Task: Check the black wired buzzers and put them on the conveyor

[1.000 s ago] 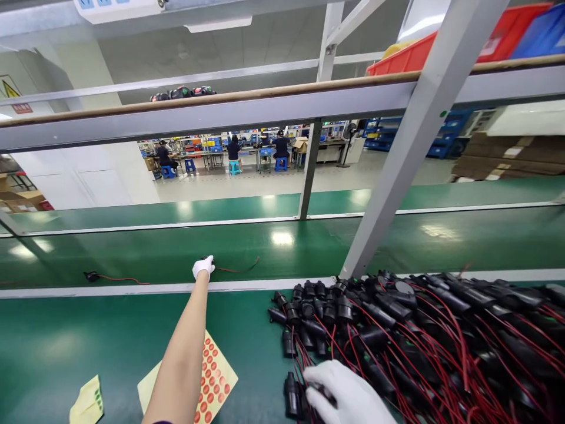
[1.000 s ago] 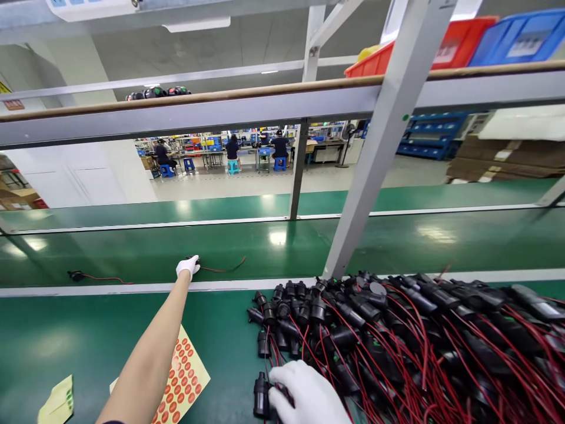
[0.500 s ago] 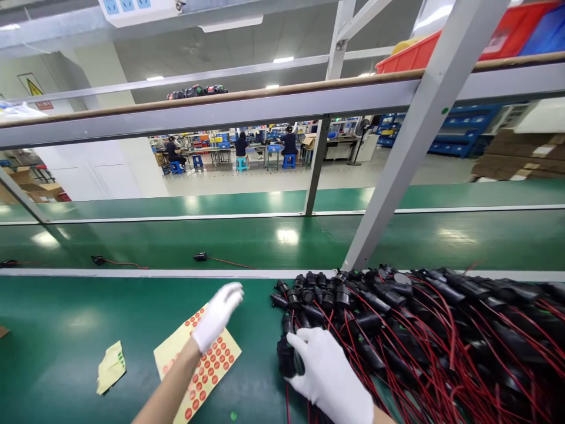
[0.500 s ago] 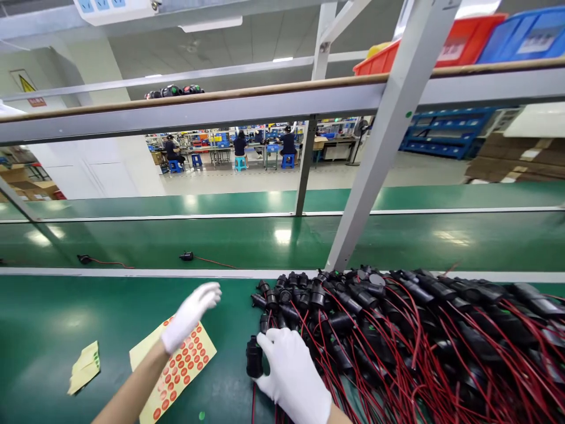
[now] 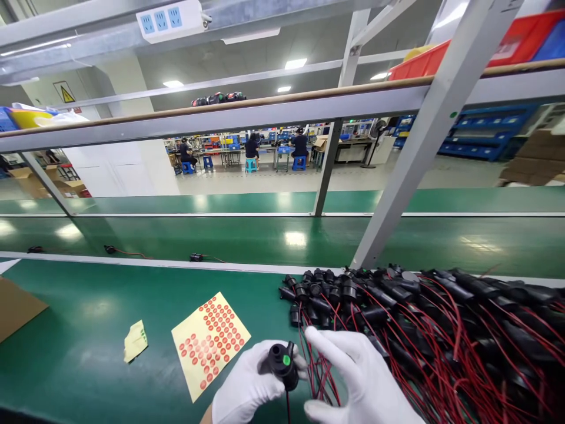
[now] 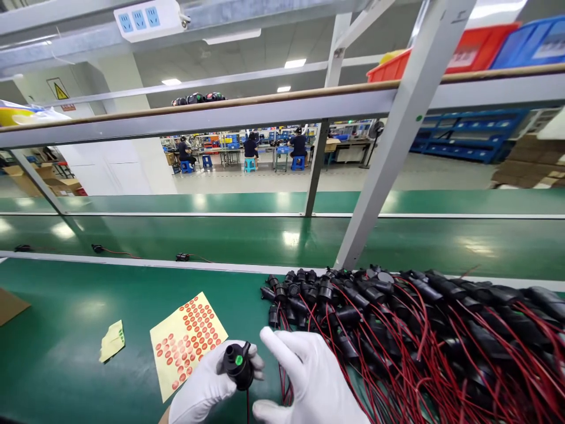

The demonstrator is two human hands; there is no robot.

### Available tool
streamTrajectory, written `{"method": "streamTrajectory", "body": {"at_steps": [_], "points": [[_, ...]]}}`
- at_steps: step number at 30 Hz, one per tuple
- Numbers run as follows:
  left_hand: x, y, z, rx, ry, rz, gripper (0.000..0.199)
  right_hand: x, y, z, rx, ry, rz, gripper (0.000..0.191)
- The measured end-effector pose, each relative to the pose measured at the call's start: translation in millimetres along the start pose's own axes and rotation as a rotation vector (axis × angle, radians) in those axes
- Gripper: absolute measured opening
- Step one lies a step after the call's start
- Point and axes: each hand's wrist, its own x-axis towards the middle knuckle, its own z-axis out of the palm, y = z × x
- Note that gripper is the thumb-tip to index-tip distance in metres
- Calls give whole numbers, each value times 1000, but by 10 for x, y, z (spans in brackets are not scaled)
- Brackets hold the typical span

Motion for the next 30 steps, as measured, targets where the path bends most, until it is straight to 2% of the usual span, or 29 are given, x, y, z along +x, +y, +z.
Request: {"method": "streamTrajectory", "body": {"at_steps": [7, 11, 13, 16, 18, 20, 22, 24, 26, 28, 30], "points": [[10, -57, -6, -53, -77, 69, 51, -86, 54, -1, 28, -20, 17, 74], [9, -42, -14, 7, -60, 69, 50, -66, 55, 22, 57, -42, 8, 77], [2, -31, -7, 142, 9, 130, 47, -71, 49, 31, 106, -58, 27, 80], [-8, 12, 28, 465, 129, 329, 35, -101, 8, 55, 204, -99, 123, 87], [-14, 39, 58, 674, 152, 452, 33, -122, -33, 83, 272, -121, 197, 92], [-22, 24, 83, 862, 144, 577, 41, -136, -65, 118, 345, -132, 243, 92], [-39, -53, 109, 1010, 169, 713, 50, -143, -71, 156, 436, -132, 293, 80], [-61, -168, 148, 1073, 271, 774, 54, -146, -47, 193, 557, -163, 397, 61], [-75, -259, 205, 1036, 402, 708, 55, -150, -4, 228, 718, -226, 534, 45], [-62, -268, 262, 876, 485, 517, 54, -161, 49, 261, 886, -271, 632, 38], [-16, -189, 292, 552, 447, 277, 52, -185, 107, 293, 1016, -281, 662, 45]]}}
